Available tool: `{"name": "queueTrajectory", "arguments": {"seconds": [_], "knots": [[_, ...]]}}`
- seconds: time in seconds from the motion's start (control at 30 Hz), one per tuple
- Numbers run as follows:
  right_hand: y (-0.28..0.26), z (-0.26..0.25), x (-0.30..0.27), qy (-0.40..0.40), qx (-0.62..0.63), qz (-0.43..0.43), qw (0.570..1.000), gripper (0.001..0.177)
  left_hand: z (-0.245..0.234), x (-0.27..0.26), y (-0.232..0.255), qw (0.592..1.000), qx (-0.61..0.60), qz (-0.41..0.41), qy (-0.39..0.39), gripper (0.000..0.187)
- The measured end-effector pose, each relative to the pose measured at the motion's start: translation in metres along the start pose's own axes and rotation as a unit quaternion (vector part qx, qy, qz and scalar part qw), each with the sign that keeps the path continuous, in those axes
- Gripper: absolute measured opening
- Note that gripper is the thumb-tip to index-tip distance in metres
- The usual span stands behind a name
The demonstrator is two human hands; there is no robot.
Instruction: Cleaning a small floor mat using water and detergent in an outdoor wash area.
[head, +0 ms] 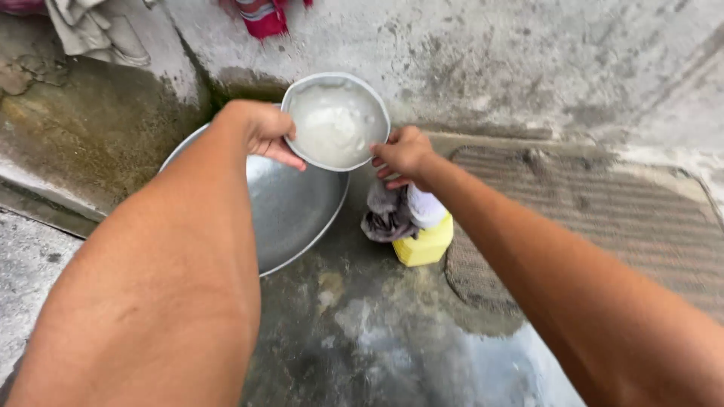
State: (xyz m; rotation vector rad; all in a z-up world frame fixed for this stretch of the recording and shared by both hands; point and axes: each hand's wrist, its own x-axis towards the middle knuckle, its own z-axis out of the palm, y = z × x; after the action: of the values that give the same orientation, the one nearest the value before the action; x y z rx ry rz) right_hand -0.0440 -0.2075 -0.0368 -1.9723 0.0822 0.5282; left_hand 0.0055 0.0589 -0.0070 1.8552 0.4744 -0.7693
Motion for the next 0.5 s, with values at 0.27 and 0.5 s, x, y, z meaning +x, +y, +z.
{"name": "queueTrajectory", "arguments": {"seconds": [0.27, 0.5], "knots": [[0.008, 0.03, 0.026, 0.07, -0.149, -0.056, 0.985, 0.044, 0.009, -0.024, -0.037, 0.967, 0.023, -0.057, 0.246, 0.035], [-0.012, 0.08, 0.034, 0.073, -0.324, -0.126, 0.935, 0.05, -0.023, -0.005, -0.084, 0.907, 0.187, -0.062, 0.373, 0.034]]}}
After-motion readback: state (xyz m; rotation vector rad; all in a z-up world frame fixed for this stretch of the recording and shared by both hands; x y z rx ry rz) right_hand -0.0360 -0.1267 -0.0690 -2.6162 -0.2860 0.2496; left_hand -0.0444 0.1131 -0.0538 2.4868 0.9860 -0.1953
